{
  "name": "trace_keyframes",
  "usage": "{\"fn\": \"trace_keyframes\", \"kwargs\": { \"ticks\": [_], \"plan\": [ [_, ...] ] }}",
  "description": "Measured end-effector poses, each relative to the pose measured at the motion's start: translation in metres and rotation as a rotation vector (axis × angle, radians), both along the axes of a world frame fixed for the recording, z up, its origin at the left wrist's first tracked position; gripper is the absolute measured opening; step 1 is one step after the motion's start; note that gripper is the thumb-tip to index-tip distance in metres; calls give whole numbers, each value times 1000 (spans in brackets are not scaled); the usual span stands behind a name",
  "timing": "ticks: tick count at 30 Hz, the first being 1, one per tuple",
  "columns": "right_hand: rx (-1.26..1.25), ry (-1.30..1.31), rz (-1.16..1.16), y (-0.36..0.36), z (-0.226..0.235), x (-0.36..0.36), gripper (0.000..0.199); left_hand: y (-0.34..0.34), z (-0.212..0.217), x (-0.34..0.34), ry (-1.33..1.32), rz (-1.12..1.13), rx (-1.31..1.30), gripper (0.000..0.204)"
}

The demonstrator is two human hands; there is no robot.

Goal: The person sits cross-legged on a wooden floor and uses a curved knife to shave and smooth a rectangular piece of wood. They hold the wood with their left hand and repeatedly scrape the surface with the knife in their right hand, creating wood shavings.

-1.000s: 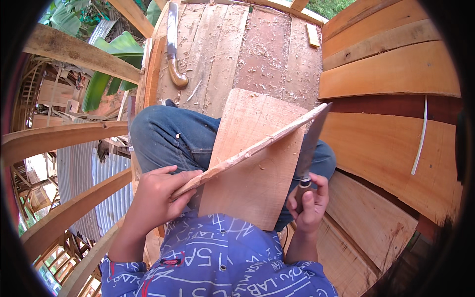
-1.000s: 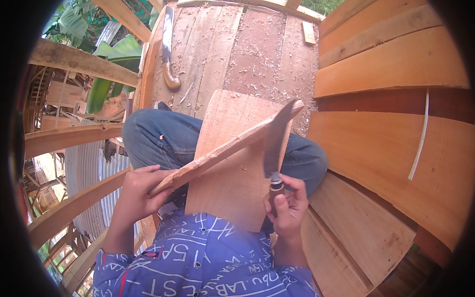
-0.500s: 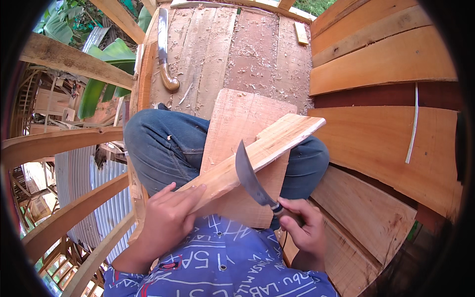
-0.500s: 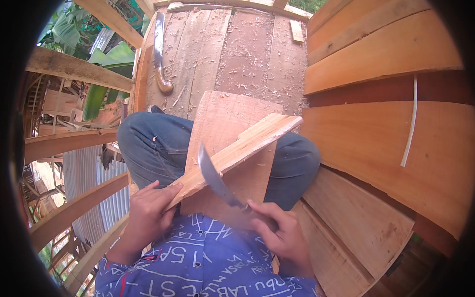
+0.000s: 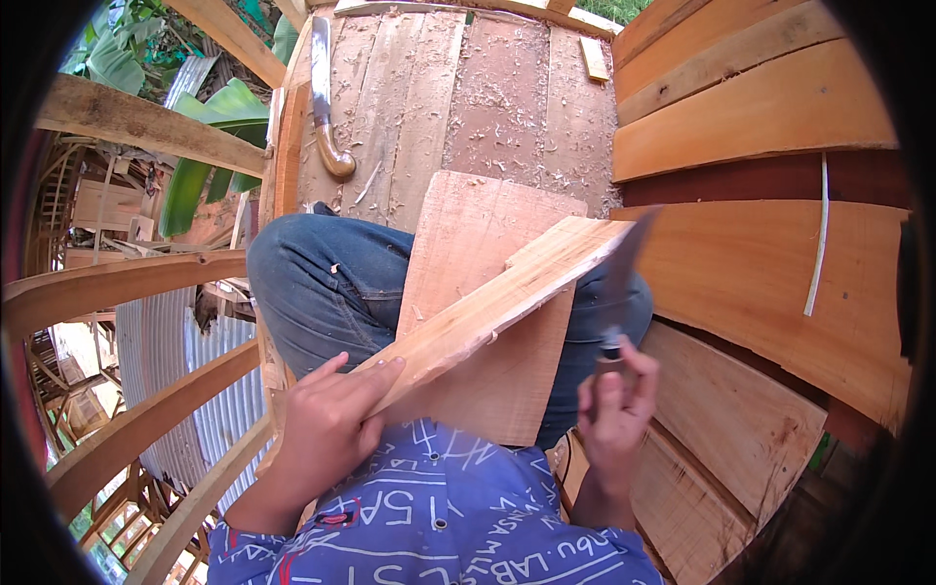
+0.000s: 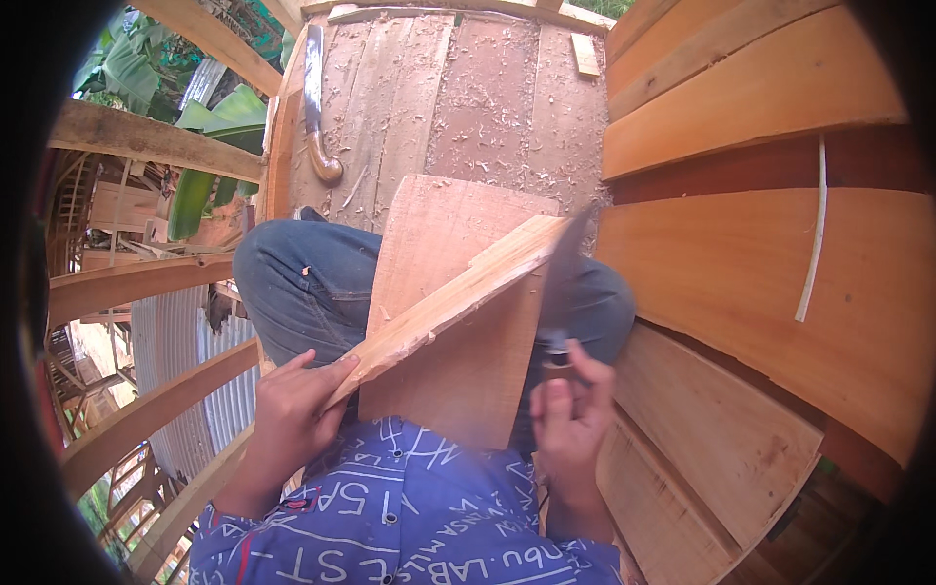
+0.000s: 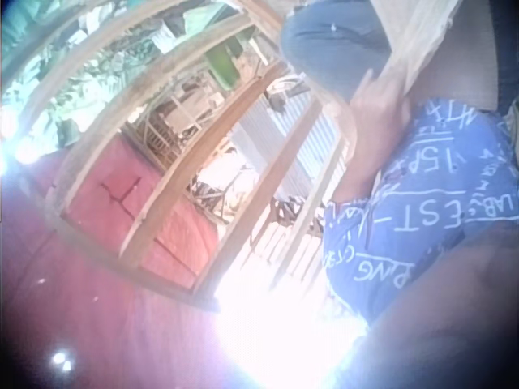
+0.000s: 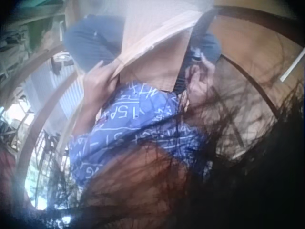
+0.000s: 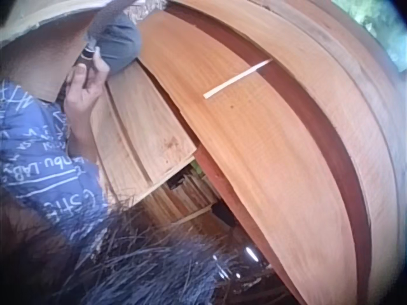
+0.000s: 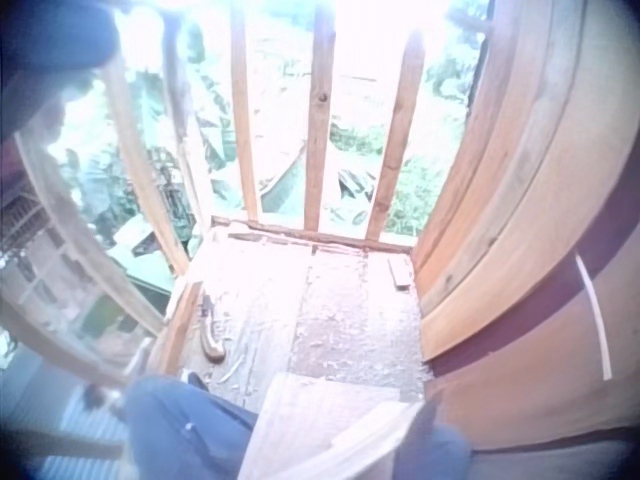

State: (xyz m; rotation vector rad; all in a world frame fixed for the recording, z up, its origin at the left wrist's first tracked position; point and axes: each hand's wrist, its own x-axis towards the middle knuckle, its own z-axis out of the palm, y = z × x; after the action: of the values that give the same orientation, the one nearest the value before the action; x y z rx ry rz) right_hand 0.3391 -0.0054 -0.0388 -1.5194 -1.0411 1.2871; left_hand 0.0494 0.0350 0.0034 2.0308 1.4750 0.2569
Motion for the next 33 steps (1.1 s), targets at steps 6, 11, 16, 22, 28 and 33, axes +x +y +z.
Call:
{"fn": "trace_keyframes", "kwargs": {
  "ticks": [6, 11, 16, 22, 28, 33],
  "plan": [
    [32, 307, -187, 8, 16, 6, 35, -3, -3, -2, -1, 10, -4, 54],
    [17, -25, 170, -3, -2, -5, 34, 0, 0, -1, -3, 15, 33, 47],
    [57, 45, -137, 13, 2, 0, 30, -1, -5, 3, -12, 31, 113, 36],
    [64, 50, 137, 11, -9, 8, 33, -3, -5, 1, -35, 41, 108, 36],
    [114, 2, 138, -3, -21, -4, 32, 0, -3, -3, -2, -6, 3, 52],
    [-5, 159, -6, 13, -6, 0, 32, -1, -1, -1, 12, 8, 6, 53]
  ]
}}
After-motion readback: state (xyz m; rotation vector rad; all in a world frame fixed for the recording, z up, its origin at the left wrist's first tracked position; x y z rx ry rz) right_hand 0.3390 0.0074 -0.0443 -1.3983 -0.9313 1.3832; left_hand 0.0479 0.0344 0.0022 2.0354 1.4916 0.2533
